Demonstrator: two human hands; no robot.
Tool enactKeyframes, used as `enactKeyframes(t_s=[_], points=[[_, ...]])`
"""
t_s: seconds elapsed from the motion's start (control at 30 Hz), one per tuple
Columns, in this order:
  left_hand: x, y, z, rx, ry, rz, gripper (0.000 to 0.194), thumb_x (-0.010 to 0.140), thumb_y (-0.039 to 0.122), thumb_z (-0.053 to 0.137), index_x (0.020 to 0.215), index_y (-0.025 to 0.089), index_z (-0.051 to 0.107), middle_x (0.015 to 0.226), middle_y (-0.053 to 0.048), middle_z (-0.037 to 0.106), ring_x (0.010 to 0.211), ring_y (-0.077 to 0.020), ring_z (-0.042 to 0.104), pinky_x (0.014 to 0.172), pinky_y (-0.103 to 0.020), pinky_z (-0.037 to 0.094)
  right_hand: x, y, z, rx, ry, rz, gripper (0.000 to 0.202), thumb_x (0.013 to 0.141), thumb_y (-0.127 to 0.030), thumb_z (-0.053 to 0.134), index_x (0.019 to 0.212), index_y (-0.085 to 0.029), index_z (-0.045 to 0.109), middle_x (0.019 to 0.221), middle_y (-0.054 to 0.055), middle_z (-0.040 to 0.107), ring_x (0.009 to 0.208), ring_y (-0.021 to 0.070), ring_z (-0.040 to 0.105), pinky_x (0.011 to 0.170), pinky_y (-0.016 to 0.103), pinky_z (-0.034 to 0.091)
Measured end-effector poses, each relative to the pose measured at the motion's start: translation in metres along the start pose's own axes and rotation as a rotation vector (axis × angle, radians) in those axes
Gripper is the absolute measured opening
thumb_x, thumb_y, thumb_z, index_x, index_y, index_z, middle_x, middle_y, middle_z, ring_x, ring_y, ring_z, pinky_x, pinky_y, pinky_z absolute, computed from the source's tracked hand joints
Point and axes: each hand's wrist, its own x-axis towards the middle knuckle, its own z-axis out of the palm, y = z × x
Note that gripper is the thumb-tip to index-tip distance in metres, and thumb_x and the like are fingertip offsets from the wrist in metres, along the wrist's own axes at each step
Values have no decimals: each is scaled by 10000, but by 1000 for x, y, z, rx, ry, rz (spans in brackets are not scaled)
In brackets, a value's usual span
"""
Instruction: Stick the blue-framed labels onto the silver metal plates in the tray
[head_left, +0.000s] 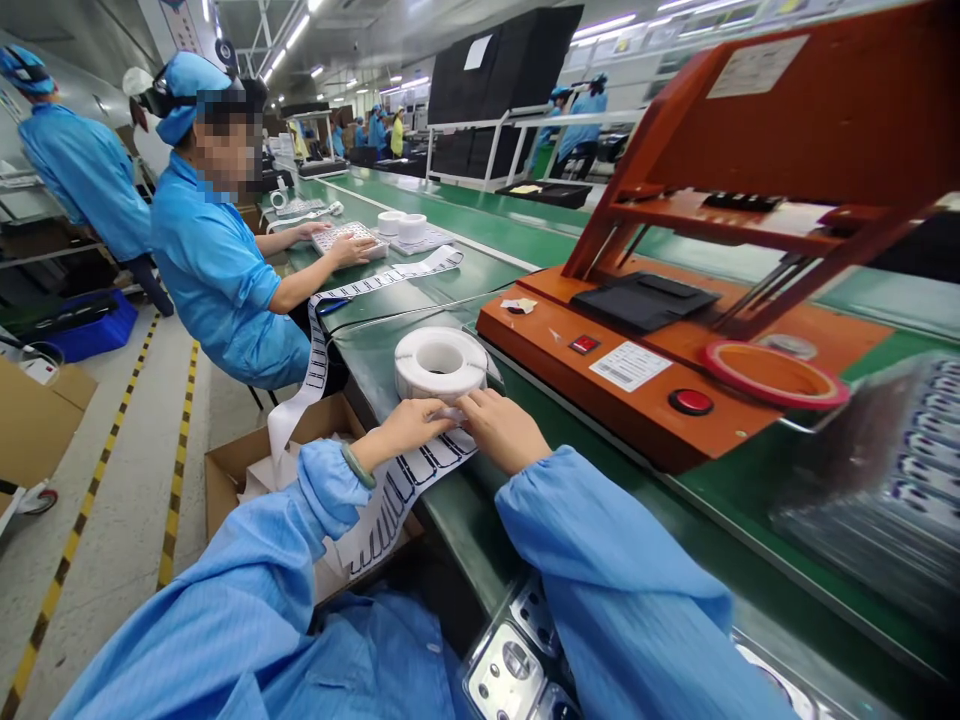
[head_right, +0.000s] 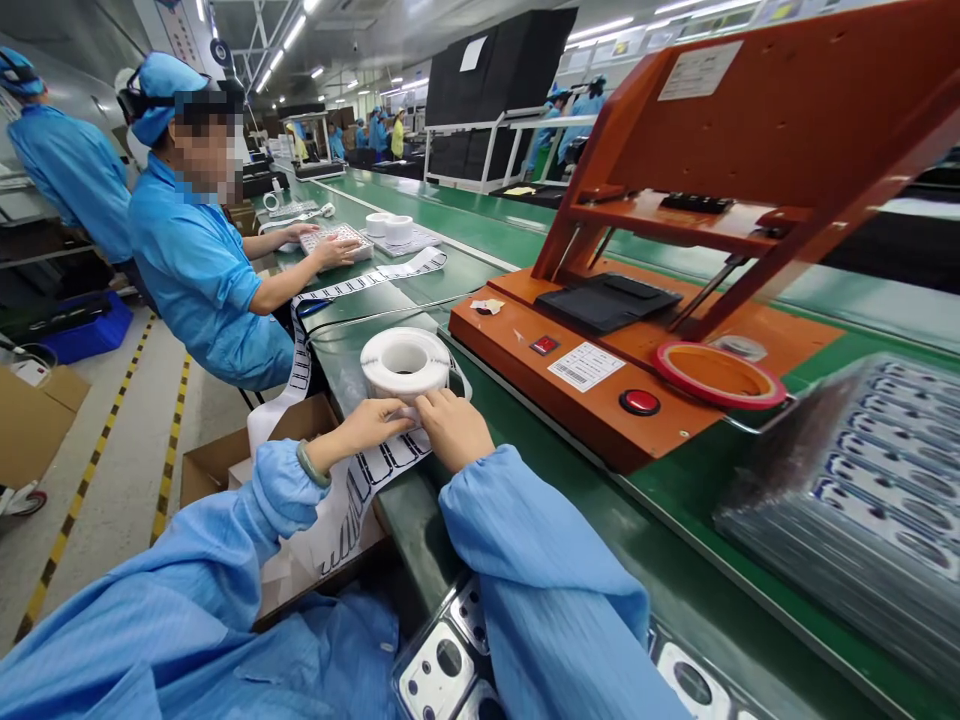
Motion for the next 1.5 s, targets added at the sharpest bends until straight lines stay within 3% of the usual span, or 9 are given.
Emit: enactKeyframes(t_s=[0.3,0.6,0.77,0.9,1.07,1.2,1.27,1.4,1.5], points=[[1,-9,9,-174,4,-59,251,805,329,607,887,111,701,893,-72,710,826,-169,617,821,-300,472,-3,0,11,75,22,7,91,848,-93,532,804,-155,581,827,83,599,763,201,511,645,301,353],[0,-18,2,-362,-19,-129,471,728,543,646,833,86,690,689,-42,645,621,-125,559,599,-252,449,-4,3,16,252,101,-16,161,845,-111,539,698,-173,568,745,37,586,707,153,510,633,242,373],[-5,-20,-4,-367,0,-129,496,734,562,619,881,91,669,736,-43,645,645,-124,558,608,-242,441,-8,0,14,318,116,40,112,848,-129,539,761,-165,600,777,43,595,769,159,538,667,239,396],[-9,-22,-6,-285,92,-134,360,749,462,628,838,114,653,756,-23,643,702,-130,560,667,-241,445,-11,-7,10,341,85,65,101,861,-144,529,803,-174,605,830,51,605,805,162,528,689,247,394],[-14,-35,-19,-99,320,-188,252,811,384,550,793,139,606,745,0,614,728,-131,553,692,-231,441,-21,-6,6,327,57,105,140,887,-143,487,813,-182,598,848,59,605,814,169,518,703,257,386],[-33,-59,-51,92,548,-272,288,871,406,450,944,160,582,895,-41,629,868,-172,582,797,-267,454,-31,2,3,316,53,131,130,857,-122,498,824,-176,611,874,75,613,820,189,535,701,281,403],[-49,-75,-65,179,596,-328,320,887,404,415,1050,169,558,1026,-84,629,1005,-214,577,891,-318,439,-34,2,0,328,59,124,120,848,-148,526,916,-173,621,982,87,619,875,197,554,748,293,427],[-88,-107,-71,267,449,-430,396,838,319,483,1198,159,523,1218,-143,593,1207,-293,508,1034,-436,353,-36,-5,-9,358,92,121,241,856,-218,550,1086,-164,595,1181,118,580,1026,234,559,858,354,447],[-117,-128,-54,289,309,-494,775,690,219,613,1395,91,317,1492,-205,305,1411,-366,202,1117,-544,189,-37,-12,-17,392,131,154,213,873,-229,528,1064,-172,602,1184,117,583,1059,238,558,894,383,452]])
